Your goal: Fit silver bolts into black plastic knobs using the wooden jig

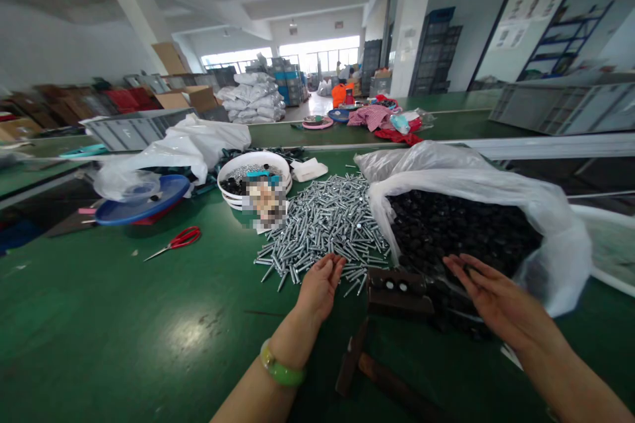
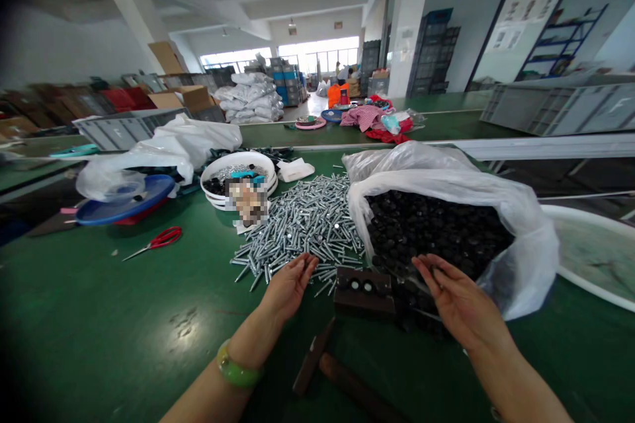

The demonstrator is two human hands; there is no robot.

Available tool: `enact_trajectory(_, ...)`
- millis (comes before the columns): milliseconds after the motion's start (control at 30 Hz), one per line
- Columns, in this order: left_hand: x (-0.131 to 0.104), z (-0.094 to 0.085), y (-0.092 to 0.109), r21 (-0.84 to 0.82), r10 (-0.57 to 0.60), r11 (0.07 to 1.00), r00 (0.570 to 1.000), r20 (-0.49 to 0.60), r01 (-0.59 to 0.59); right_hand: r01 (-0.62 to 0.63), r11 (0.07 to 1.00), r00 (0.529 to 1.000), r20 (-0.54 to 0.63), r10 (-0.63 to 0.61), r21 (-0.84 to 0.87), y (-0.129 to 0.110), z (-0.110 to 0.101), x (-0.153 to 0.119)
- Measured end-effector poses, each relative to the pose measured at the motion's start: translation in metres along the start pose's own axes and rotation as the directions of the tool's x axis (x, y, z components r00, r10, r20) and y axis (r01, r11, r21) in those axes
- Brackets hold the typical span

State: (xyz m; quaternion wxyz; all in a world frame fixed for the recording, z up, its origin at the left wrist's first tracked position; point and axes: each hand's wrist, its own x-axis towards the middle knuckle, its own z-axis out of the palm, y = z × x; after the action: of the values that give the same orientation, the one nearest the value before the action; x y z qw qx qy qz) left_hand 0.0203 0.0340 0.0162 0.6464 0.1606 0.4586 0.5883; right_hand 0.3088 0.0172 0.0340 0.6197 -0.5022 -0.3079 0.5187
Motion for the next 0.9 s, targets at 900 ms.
enact_trajectory(900, -0.044, 0.022, 0.0, 0.58, 0.273, 0.253, 0.632, 0.725, -0.774, 0.734, 0.266, 0.679, 0.676, -0.288, -0.625, -0.007, 0.059, -0.034)
